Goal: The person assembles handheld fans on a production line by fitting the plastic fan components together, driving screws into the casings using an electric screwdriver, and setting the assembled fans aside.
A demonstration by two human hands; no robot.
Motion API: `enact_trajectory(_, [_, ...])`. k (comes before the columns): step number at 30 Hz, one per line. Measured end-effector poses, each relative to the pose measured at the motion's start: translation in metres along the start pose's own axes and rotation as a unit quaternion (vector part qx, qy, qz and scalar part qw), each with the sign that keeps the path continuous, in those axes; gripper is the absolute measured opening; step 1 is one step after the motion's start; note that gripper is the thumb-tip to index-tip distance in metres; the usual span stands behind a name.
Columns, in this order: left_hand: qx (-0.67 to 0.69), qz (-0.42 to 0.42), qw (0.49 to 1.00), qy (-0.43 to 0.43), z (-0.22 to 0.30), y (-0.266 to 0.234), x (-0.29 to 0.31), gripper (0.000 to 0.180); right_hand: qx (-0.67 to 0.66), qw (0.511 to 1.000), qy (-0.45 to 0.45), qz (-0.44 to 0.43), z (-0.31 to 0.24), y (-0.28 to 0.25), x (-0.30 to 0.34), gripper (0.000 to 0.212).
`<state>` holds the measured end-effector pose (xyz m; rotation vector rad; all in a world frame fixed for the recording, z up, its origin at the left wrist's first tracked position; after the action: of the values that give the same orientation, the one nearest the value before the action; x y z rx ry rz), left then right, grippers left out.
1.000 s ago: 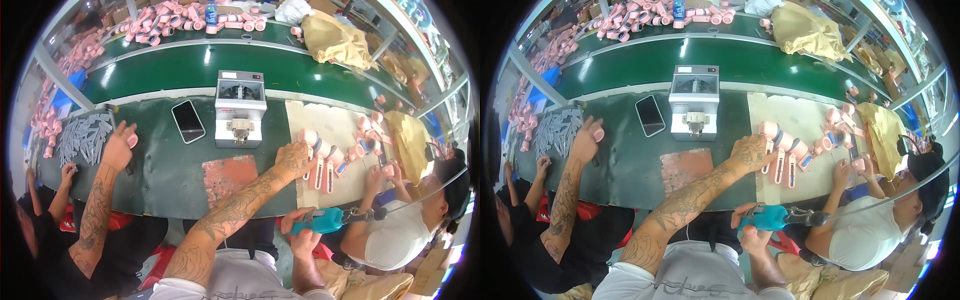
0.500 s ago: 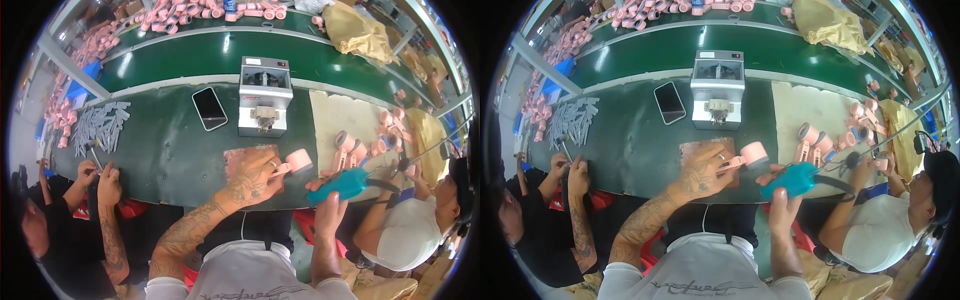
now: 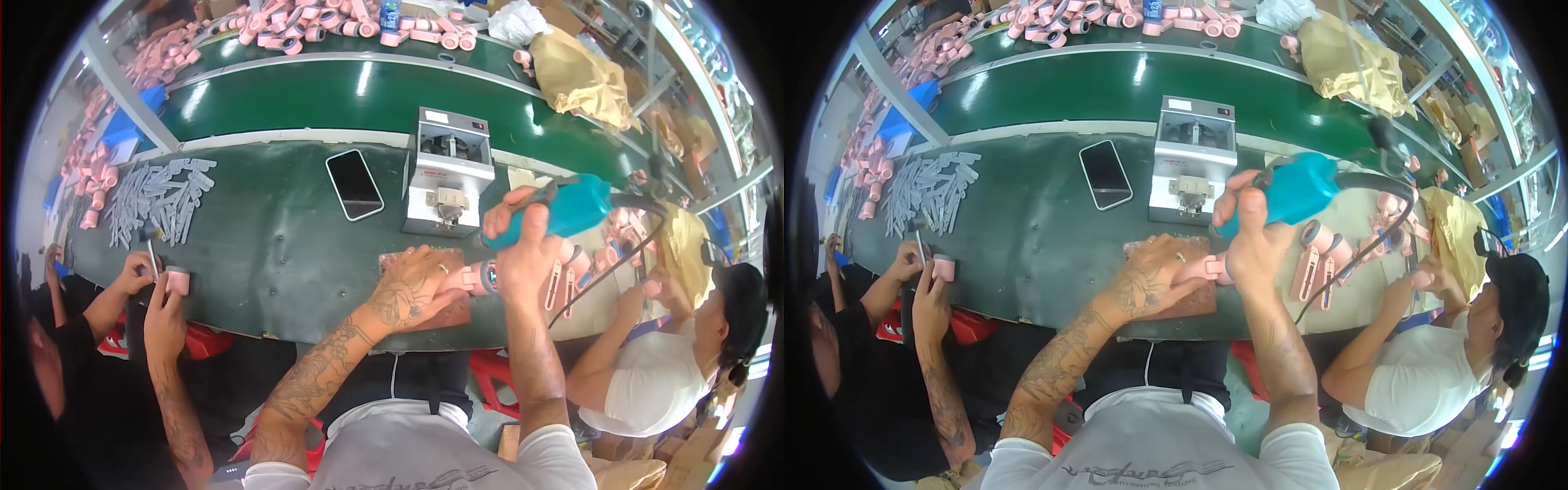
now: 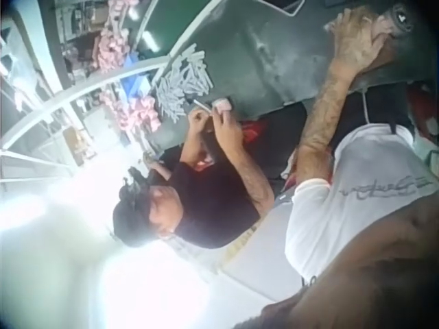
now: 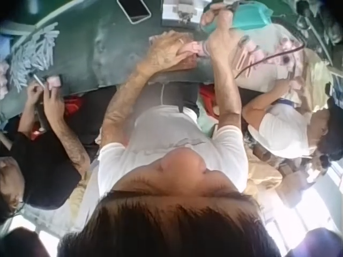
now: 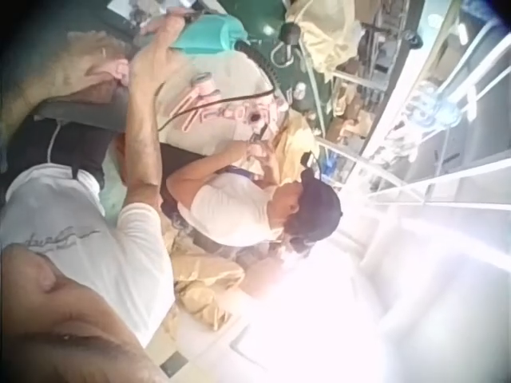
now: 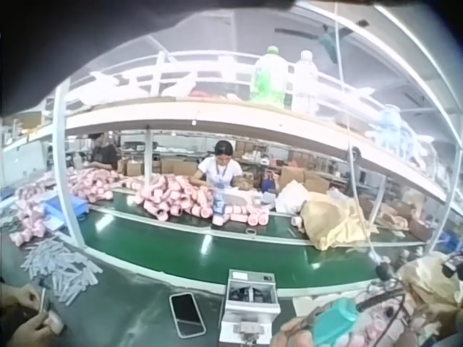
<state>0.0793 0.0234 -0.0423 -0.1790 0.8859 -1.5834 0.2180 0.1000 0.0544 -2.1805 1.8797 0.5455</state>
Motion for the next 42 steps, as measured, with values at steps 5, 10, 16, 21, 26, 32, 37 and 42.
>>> enact_trajectory(5, [0.035, 0.039, 0.997, 0.050, 0.031, -0.011, -0.013, 0.032, -0.018, 1.000, 0.005, -0.010, 0.007, -0.005, 0.008, 0.051])
enact_trajectory(10, [0.008, 0.018, 0.999, 0.042, 0.030, 0.009, -0.001, 0.030, -0.006, 1.000, -0.009, 0.007, -0.011, -0.026, 0.038, 0.066])
enact_trajectory(16, [-0.017, 0.084, 0.994, 0.071, 0.031, 0.011, 0.013, 0.033, 0.034, 0.998, -0.024, 0.052, -0.008, -0.070, 0.079, 0.067])
enact_trajectory(21, [-0.041, 0.103, 0.989, 0.102, 0.029, 0.010, -0.001, 0.032, 0.059, 0.988, 0.048, 0.137, -0.001, -0.093, 0.104, 0.073])
enact_trajectory(26, [-0.011, 0.054, 0.997, 0.046, 0.025, 0.011, 0.015, 0.030, 0.071, 0.989, 0.045, 0.126, 0.002, -0.094, 0.104, 0.077])
enact_trajectory(32, [0.012, 0.076, 0.997, -0.022, 0.034, 0.001, -0.002, 0.034, 0.069, 0.991, 0.040, 0.112, -0.001, -0.091, 0.110, 0.077])
enact_trajectory(37, [-0.015, 0.025, 0.999, 0.032, 0.030, 0.003, 0.015, 0.034, 0.077, 0.993, 0.042, 0.082, -0.004, -0.080, 0.114, 0.078])
enact_trajectory(42, [0.015, 0.050, 0.998, -0.036, 0.037, 0.017, 0.017, 0.029, 0.005, 0.995, 0.078, 0.057, -0.004, -0.078, 0.116, 0.094])
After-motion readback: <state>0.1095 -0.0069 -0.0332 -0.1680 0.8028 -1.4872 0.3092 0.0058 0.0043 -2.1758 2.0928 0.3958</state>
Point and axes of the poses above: each hand's wrist, its own x-axis away from the middle knuckle, its own y-axis out of the palm, z = x × y, the point moved 1 cm from there along -x, towards the middle knuckle, and after that the axes turned 13 degrees about x, right-handed, at the moved point
